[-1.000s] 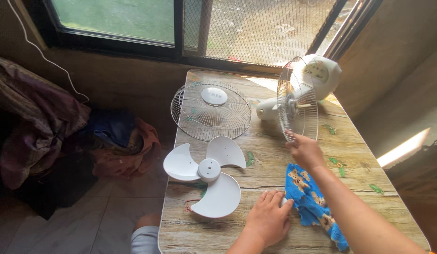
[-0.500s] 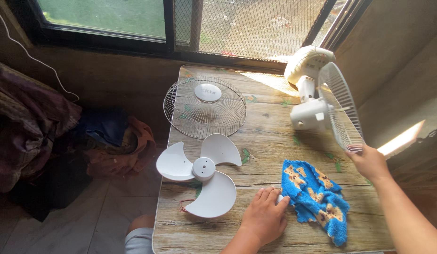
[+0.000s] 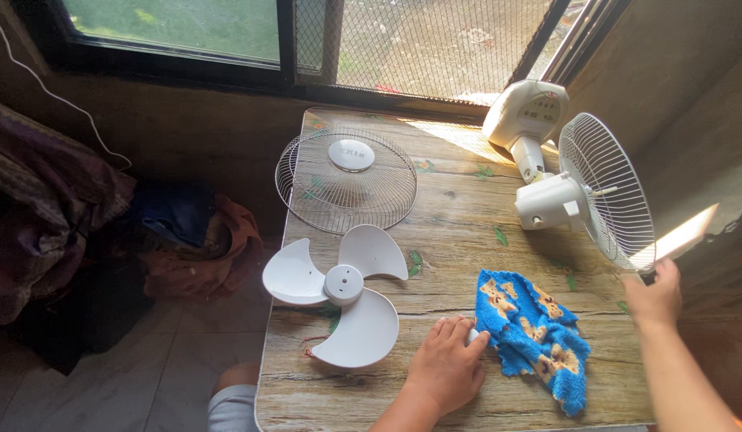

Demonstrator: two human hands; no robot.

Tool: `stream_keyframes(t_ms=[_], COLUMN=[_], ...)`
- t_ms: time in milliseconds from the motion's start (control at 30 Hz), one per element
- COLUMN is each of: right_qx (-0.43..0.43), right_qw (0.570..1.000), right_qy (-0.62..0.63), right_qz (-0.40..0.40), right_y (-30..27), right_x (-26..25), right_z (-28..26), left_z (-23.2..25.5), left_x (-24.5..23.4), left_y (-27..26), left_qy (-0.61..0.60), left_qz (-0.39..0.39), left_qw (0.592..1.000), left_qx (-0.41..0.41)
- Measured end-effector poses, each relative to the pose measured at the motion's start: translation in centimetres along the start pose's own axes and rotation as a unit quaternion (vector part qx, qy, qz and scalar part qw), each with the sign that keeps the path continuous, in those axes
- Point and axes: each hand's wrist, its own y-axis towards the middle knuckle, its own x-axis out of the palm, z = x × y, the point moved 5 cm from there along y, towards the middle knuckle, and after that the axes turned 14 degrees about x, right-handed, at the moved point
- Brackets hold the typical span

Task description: The person disassembles a white table fan by removing the front grill and fan blades. They then use a blue cloth to wipe the fan blade hub and the blades themselves on a wooden table.

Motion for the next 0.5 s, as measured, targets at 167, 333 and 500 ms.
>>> stream_keyframes(t_ms=[167, 333, 500], right_qx=[0.018, -0.152, -0.231], right_qw=[0.999, 0.97, 0.911], right_qy=[0.036, 0.116, 0.138], right_qz=[0.025, -0.147, -0.312], right_y=[-11.6, -23.9, -31.9], right_x=[-0.7, 0.0, 0.8], right_z=[-4.3, -14.2, -21.6], left_z=[1.6, -1.7, -13.5], left_x=[-2.9, -7.8, -15.6], left_y=[0.2, 2.8, 5.0], left_qy=[0.023, 0.119, 0.229], left_qz=[0.097, 0.244, 0.29], left_qw=[0.994, 0.957, 0.929], left_qx=[0.053, 0.104, -0.027])
